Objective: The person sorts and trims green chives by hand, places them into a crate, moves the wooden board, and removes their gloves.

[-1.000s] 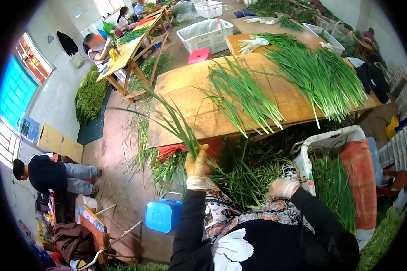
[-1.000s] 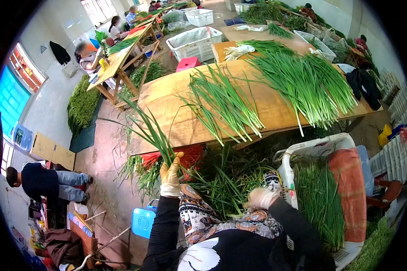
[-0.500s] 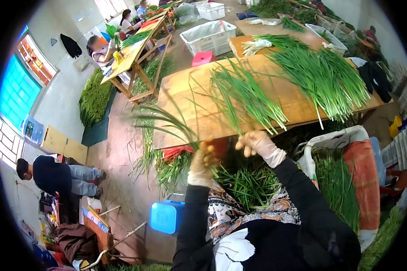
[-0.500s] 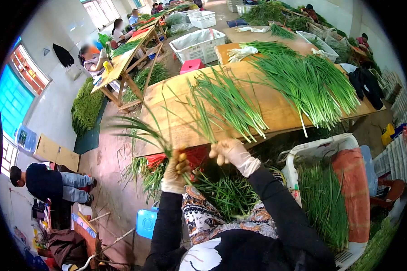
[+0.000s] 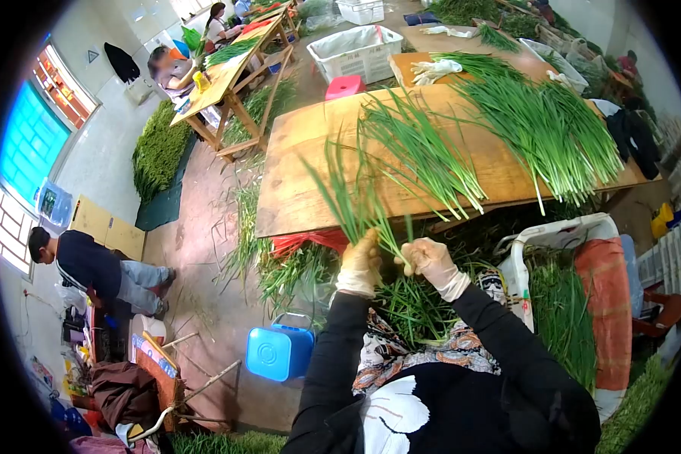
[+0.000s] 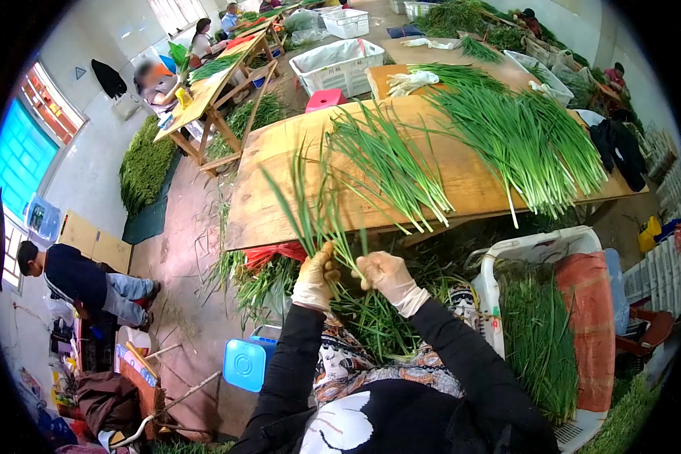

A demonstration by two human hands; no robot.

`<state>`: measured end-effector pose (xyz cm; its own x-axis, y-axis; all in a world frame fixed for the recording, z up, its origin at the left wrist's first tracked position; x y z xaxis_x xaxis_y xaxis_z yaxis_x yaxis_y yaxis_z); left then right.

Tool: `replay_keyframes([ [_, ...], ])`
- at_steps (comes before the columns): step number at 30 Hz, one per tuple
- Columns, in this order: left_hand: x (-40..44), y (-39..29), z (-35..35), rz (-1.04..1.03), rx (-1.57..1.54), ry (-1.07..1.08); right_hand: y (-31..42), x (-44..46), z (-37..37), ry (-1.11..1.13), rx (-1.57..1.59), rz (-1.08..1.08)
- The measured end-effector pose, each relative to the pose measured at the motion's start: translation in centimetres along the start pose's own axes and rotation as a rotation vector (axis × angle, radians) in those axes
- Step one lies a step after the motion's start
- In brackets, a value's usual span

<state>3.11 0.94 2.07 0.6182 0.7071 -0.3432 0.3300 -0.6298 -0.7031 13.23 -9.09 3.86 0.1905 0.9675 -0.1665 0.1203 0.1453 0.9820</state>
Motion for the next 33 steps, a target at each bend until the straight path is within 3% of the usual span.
replay_keyframes([
  [2,0.3,-0.2,0.4,-0.058,-0.073,-0.076,0.8,-1.0,0.6,-0.342,-0.194,0.307],
  [5,0.6,-0.7,0.7,-0.135,-0.111,-0.183,-0.3,-3.7,0.9,-0.393,-0.337,0.238],
  [7,0.2,-1.6,0.6,-0.153,-0.099,-0.133,-5.5,-5.0,2.2,-0.079,-0.351,-0.121],
  [8,0.1,-1.6,0.8,-0.128,-0.053,-0.077,-4.6,-5.4,2.3,0.117,-0.925,-0.434],
  [9,0.2,-1.5,0.7,-0.126,-0.054,-0.079,-3.9,-5.7,2.7,0.103,-1.049,-0.389],
  [11,0.2,-0.9,0.3,-0.135,0.037,-0.122,-1.5,-4.7,4.0,-0.301,-0.892,-0.017],
  [12,0.3,-0.4,0.1,-0.139,0.072,-0.113,1.2,-3.9,3.3,-0.337,-0.89,0.2],
  [15,0.1,0.5,-1.6,-0.125,0.146,-0.171,4.8,-1.4,0.7,-0.345,-1.059,0.355],
  [19,-0.8,-0.6,-2.8,-0.189,0.216,-0.043,1.4,2.1,2.0,-0.317,-0.89,0.287],
  [21,-1.1,-0.7,-1.8,-0.212,0.242,-0.08,0.4,1.7,2.4,-0.174,-0.108,-0.111],
  [22,-1.3,-0.6,-1.3,-0.232,0.268,-0.113,0.3,1.4,2.1,-0.133,0.038,-0.13],
  [27,-0.9,2.3,-1.4,-0.011,0.111,0.06,-1.2,1.4,1.5,-0.134,0.009,-0.04],
  [29,-0.9,2.6,-1.4,0.019,0.08,0.064,-0.1,1.0,1.5,-0.357,-0.521,0.398],
  [33,-0.1,3.3,-1.7,0.02,0.03,0.171,1.2,-0.9,1.0,-0.5,-0.669,0.51],
])
Point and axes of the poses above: each hand's wrist, its own x-axis towards the middle knuckle, its own z-axis out of the back of the hand, y = z × x, the point moved 4 cm from there along x, towards the middle knuckle, and after that the axes turned 5 degrees about -z, right-handed, at the moved point
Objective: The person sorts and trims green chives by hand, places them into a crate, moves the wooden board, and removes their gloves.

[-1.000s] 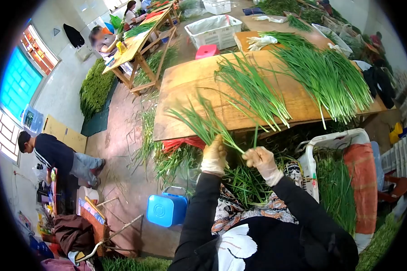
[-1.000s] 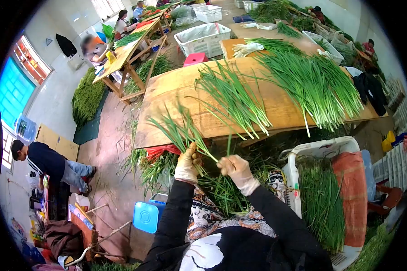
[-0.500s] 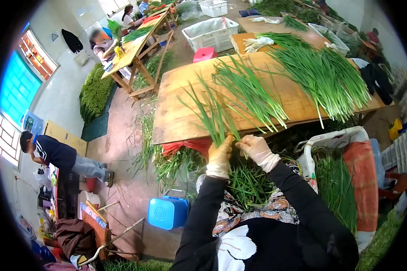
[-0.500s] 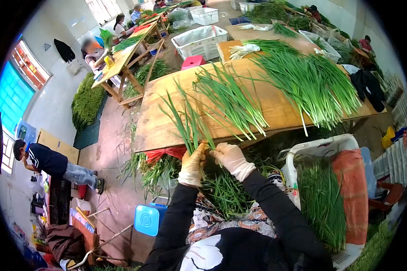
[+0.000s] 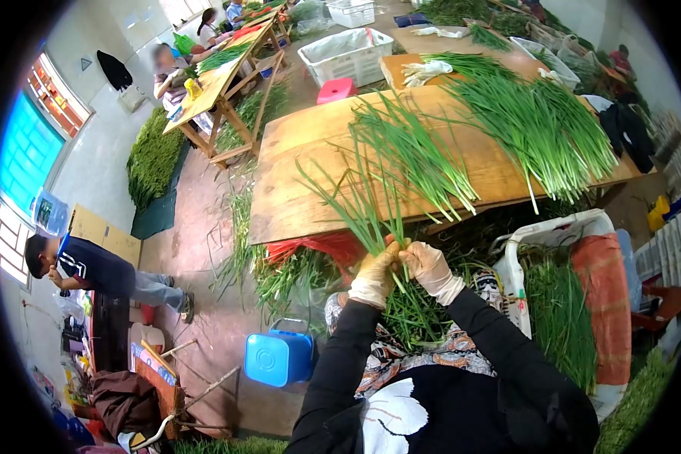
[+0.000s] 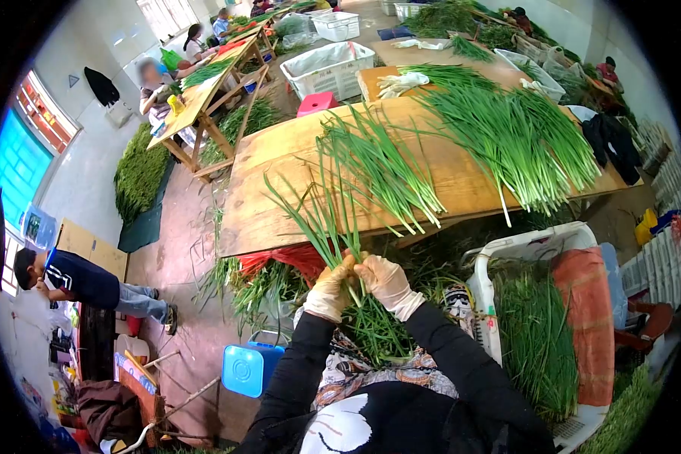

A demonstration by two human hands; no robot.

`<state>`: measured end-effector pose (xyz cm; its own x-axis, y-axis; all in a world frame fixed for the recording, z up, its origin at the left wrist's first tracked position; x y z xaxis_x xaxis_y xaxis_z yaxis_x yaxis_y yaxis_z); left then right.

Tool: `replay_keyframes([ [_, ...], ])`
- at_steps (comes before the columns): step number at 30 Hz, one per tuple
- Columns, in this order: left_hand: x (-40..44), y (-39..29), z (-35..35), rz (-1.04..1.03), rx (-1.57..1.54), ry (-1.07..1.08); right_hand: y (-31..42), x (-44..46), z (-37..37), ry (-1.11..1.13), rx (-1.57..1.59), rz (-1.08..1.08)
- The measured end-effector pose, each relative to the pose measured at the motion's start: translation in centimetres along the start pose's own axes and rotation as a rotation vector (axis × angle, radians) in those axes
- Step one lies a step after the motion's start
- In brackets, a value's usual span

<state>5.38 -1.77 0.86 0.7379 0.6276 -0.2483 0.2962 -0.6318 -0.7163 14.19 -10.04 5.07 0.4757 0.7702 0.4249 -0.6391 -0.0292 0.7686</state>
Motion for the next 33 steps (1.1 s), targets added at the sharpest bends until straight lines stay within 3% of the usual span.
replay_keyframes([
  [4,-0.1,0.0,-1.5,0.033,-0.065,0.089,-1.3,-0.5,-0.7,0.108,0.007,0.034],
  [6,-0.2,-0.8,-2.0,-0.03,0.01,-0.01,-0.3,-0.5,0.2,0.041,-0.043,0.131],
  [8,0.5,-1.8,-1.0,-0.109,0.1,-0.101,-0.2,-1.1,1.1,0.127,0.314,-0.175],
  [10,0.2,-4.5,-0.1,-0.22,0.077,-0.195,1.6,-1.9,3.3,0.204,0.317,-0.166],
  [12,0.1,-7.6,1.4,-0.269,0.202,-0.258,-2.5,-5.5,2.7,0.431,0.785,-0.553],
  [14,0.2,-10.1,2.9,-0.445,0.271,-0.265,-4.2,-6.2,4.1,0.802,-0.505,0.395],
  [15,0.4,-10.8,3.9,-0.404,0.347,-0.288,-4.9,-5.2,4.9,1.104,-0.792,0.016],
  [16,0.4,-11.1,4.2,-0.394,0.304,-0.237,-4.6,-3.5,5.8,0.745,-0.741,0.234],
  [17,0.7,-10.7,4.0,-0.35,0.231,-0.186,-3.9,-0.9,7.4,0.405,-0.662,-0.084],
  [18,0.8,-10.3,3.8,-0.305,0.16,-0.135,-2.5,1.1,8.4,0.114,-0.61,-0.049],
  [20,0.8,-8.6,2.1,-0.193,0.001,-0.151,-2.2,4.3,8.4,0.142,-0.795,-0.15],
  [22,1.8,-6.4,2.5,-0.098,-0.076,0.02,-4.5,5.8,6.8,0.316,-0.969,-0.242],
  [24,0.9,-5.1,1.9,0.03,-0.318,0.101,-5.9,6.5,6.2,0.352,-1.016,-0.24],
  [25,0.8,-4.8,2.0,0.012,-0.29,0.006,-6.6,6.7,5.9,0.392,-1.063,-0.239],
  [26,0.1,-5.0,1.7,-0.049,-0.163,0.007,-3.4,7.0,7.2,0.372,-0.936,-0.192],
  [28,-0.5,-4.9,1.0,0.016,-0.236,0.052,1.6,6.3,9.1,0.122,-0.559,0.018],
  [29,-0.5,-4.8,0.9,-0.028,-0.137,-0.01,3.1,5.6,9.0,0.065,-0.518,0.027],
  [30,-0.6,-4.8,0.0,-0.066,-0.035,-0.074,2.5,4.7,7.5,0.051,-0.401,0.172],
  [33,0.5,-4.1,-1.6,-0.076,0.078,-0.184,2.2,2.0,4.5,0.177,-0.394,0.093],
])
Point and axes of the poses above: each hand's wrist, its own x-axis towards the middle knuckle, its own z-axis out of the back of the hand, y = z × x, the point moved 4 cm from there along x, towards the middle knuckle, and after that the axes turned 5 degrees about -z, right-handed, at the moved point
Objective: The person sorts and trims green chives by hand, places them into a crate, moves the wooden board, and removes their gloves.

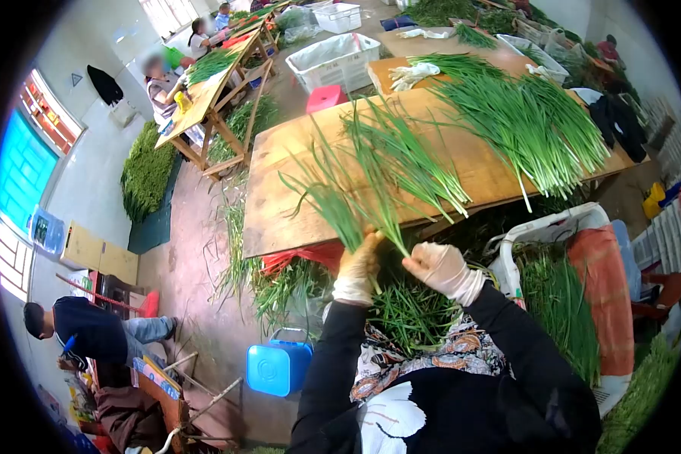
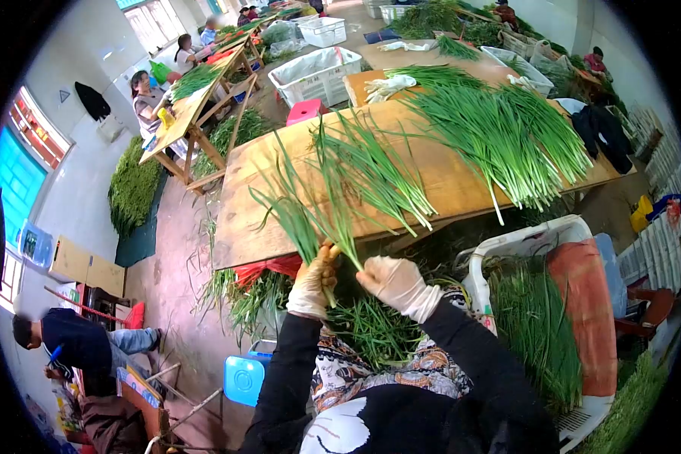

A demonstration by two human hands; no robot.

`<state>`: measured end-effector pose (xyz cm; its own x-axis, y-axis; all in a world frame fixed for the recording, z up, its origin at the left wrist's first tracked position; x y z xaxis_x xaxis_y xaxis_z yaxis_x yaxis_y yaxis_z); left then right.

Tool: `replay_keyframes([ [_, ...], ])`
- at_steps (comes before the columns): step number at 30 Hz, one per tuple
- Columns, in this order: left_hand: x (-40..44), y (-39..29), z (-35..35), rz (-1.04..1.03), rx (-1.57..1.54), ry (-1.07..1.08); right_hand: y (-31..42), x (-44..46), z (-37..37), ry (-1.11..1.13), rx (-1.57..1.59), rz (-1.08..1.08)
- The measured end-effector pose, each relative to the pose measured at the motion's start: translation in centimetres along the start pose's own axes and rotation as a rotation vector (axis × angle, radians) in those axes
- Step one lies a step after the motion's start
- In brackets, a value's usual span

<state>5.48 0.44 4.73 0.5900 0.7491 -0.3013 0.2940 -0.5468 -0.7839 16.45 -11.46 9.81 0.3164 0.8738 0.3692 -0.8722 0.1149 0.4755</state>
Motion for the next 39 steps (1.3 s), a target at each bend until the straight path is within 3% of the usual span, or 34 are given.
replay_keyframes([
  [2,0.2,1.0,0.3,0.016,-0.012,0.027,0.9,-1.5,-1.6,0.017,0.133,-0.018],
  [3,-0.2,0.8,-0.1,0.074,-0.018,0.143,1.2,-1.9,-2.2,0.073,0.137,0.007],
  [5,-0.4,0.9,0.2,0.111,-0.005,0.181,1.2,-2.2,-2.9,0.288,0.326,-0.051],
  [6,-0.6,1.1,0.4,0.109,-0.005,0.18,1.2,-1.8,-2.9,0.288,0.327,-0.049],
  [8,-0.8,1.6,0.4,0.09,0.094,0.181,0.4,-1.0,-3.5,0.486,0.764,-0.34],
  [9,-1.3,1.5,-0.1,0.073,0.068,0.138,0.2,-0.4,-3.5,0.374,0.657,-0.291],
  [11,-1.2,1.7,-0.2,0.005,0.041,0.095,0.1,0.2,-3.9,0.074,0.348,0.088],
  [15,-0.9,-1.0,0.4,-0.101,0.117,-0.046,0.7,-1.7,-3.3,-0.122,0.132,0.099],
  [17,-0.1,-2.4,2.2,-0.123,0.091,-0.079,0.3,-3.5,-3.5,0.175,0.309,0.106],
  [19,0.5,-4.2,3.1,-0.152,0.084,-0.043,-1.7,-5.1,-5.1,0.996,-0.145,0.139],
  [21,0.9,-5.4,3.6,-0.183,0.12,-0.045,-2.9,-1.7,-4.0,0.73,-0.206,0.078],
  [23,1.0,-5.4,3.2,-0.188,0.103,0.0,-3.0,2.8,-1.7,0.16,-0.119,-0.083],
  [25,0.6,-5.4,2.0,-0.186,0.029,-0.017,-4.1,5.4,-2.5,-0.179,-0.299,0.064],
  [27,0.7,-5.2,1.9,-0.185,0.056,0.065,-7.3,6.0,-6.9,-0.191,-0.297,0.13],
  [28,0.6,-5.2,1.8,-0.172,0.018,0.112,-6.8,5.1,-8.2,-0.215,-0.508,0.158],
  [29,0.7,-5.2,1.6,-0.16,-0.021,0.159,-6.4,4.6,-9.0,0.08,-0.542,0.155],
  [31,0.3,-5.5,1.7,-0.168,-0.083,0.117,-4.1,2.0,-7.7,0.112,-0.183,0.367],
  [33,1.0,-4.9,2.7,-0.146,-0.102,0.13,-2.2,-0.2,-6.2,0.425,0.227,0.375],
  [34,1.2,-4.5,2.9,-0.14,-0.102,0.131,-1.0,-0.5,-3.5,0.53,0.32,0.235],
  [35,1.3,-4.1,3.1,-0.122,-0.115,0.117,-2.3,-0.5,-2.4,0.279,0.298,0.193],
  [37,1.7,-2.8,3.2,-0.033,-0.149,0.042,-4.7,1.1,0.5,-0.03,-0.109,-0.034],
  [39,1.7,-1.5,2.4,-0.007,-0.196,0.099,-7.1,3.0,1.2,-0.006,-0.54,-0.188],
])
Point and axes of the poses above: each hand's wrist, its own x-axis towards the middle knuckle, its own z-axis out of the back of the hand, y = z × x, the point moved 4 cm from there along x, towards the middle knuckle, and after that the axes turned 5 degrees about -z, right-handed, at the moved point
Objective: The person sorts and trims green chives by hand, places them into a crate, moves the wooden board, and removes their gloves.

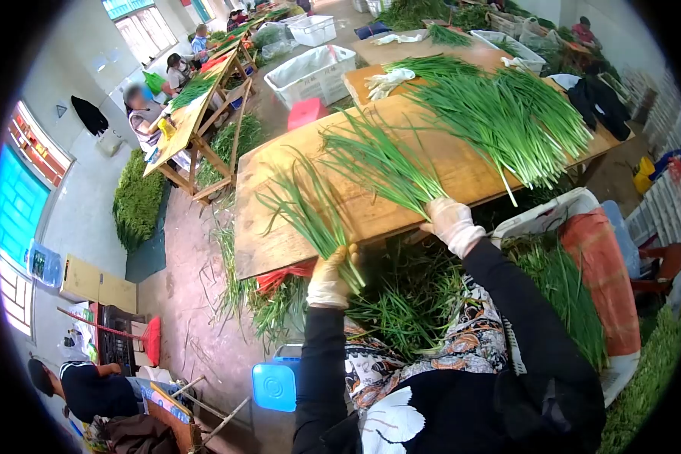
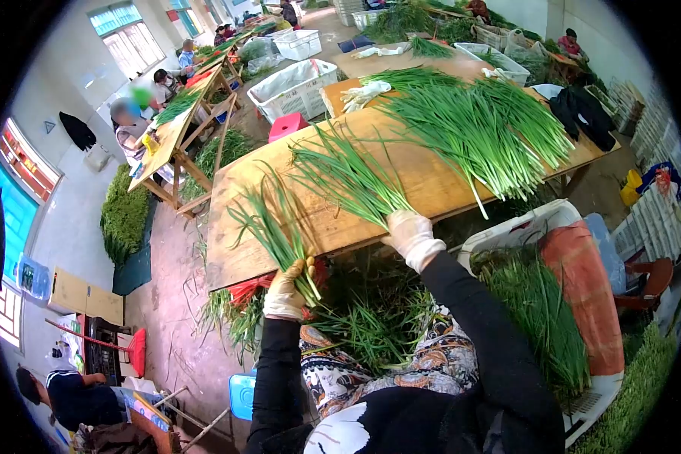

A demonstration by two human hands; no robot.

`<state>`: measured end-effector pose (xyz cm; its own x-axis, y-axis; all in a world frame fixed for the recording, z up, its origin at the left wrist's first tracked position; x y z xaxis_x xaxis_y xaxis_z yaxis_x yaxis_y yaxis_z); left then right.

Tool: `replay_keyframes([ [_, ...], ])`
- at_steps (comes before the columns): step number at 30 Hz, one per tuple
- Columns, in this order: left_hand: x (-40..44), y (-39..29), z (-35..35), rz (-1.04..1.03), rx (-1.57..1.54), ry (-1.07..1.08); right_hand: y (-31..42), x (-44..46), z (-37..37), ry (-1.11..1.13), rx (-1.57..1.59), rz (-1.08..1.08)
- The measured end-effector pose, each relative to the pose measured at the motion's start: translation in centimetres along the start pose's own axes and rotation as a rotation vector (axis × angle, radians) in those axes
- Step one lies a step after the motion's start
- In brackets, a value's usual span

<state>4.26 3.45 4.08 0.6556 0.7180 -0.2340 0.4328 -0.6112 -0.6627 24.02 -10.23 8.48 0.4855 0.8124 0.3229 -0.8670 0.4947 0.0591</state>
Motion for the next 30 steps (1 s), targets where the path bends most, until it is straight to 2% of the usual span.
replay_keyframes([
  [1,0.6,1.1,1.1,0.014,0.026,-0.055,-1.1,0.8,-2.4,0.1,-0.067,-0.111],
  [2,0.5,1.3,0.3,0.07,-0.085,0.058,-1.3,1.4,-3.1,0.202,-0.134,-0.222],
  [4,-0.3,1.2,-0.1,0.177,-0.18,0.055,-1.7,1.8,-3.4,0.223,-0.183,-0.219],
  [6,-0.6,0.4,-0.5,0.094,-0.318,0.019,-0.9,1.5,0.6,0.423,0.406,-0.126],
  [7,-0.7,-0.2,-0.3,-0.021,-0.217,0.115,-0.7,1.2,1.6,0.394,0.698,-0.12],
  [8,-1.4,-0.6,-0.5,-0.086,-0.22,0.114,0.0,0.5,3.6,0.313,0.831,-0.126],
  [10,-1.7,-0.4,0.0,-0.121,-0.144,0.088,1.2,-1.5,1.9,0.347,1.088,-0.1],
  [11,-1.9,-0.2,0.0,-0.119,-0.14,0.087,2.0,-2.4,0.1,0.726,0.982,-0.113],
  [12,-2.4,0.3,0.1,-0.099,-0.094,-0.019,2.6,-3.4,-0.6,0.891,0.932,-0.168],
  [14,-3.3,0.7,0.2,-0.069,-0.04,-0.164,2.8,-4.5,-0.8,0.747,1.204,-0.325],
  [15,-3.4,1.1,0.3,-0.076,0.003,-0.173,2.9,-4.8,-0.5,0.722,1.319,-0.404],
  [18,-3.7,2.8,0.6,-0.083,0.156,-0.153,4.8,-6.3,-1.2,0.695,1.463,-0.441],
  [22,-4.3,3.8,-1.7,-0.039,0.127,-0.188,7.4,-8.4,-1.5,0.723,1.566,-0.332],
  [24,-3.7,4.3,-1.3,0.117,0.205,-0.071,8.1,-8.7,-2.0,0.797,1.518,-0.246],
  [25,-3.8,4.4,-1.4,0.124,0.206,0.013,8.4,-8.7,-2.0,0.829,1.495,-0.227],
  [26,-3.8,4.6,-1.4,0.121,0.205,0.012,8.5,-8.4,-2.1,0.857,1.471,-0.207],
  [28,-3.6,4.9,-1.5,0.055,0.249,-0.01,8.5,-7.4,-2.4,0.78,1.469,-0.21],
  [30,-4.4,4.1,-2.5,0.084,0.277,-0.049,8.5,-7.0,-2.7,0.7,1.469,-0.214],
])
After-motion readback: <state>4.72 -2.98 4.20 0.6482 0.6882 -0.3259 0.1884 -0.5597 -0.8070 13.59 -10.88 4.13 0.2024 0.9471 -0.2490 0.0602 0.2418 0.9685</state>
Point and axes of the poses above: each hand's wrist, its own x-axis towards the middle knuckle, its own z-axis out of the back of the hand, y = z × x, the point moved 4 cm from there along x, towards the middle knuckle, and after that the axes turned 5 degrees about -z, right-handed, at the moved point
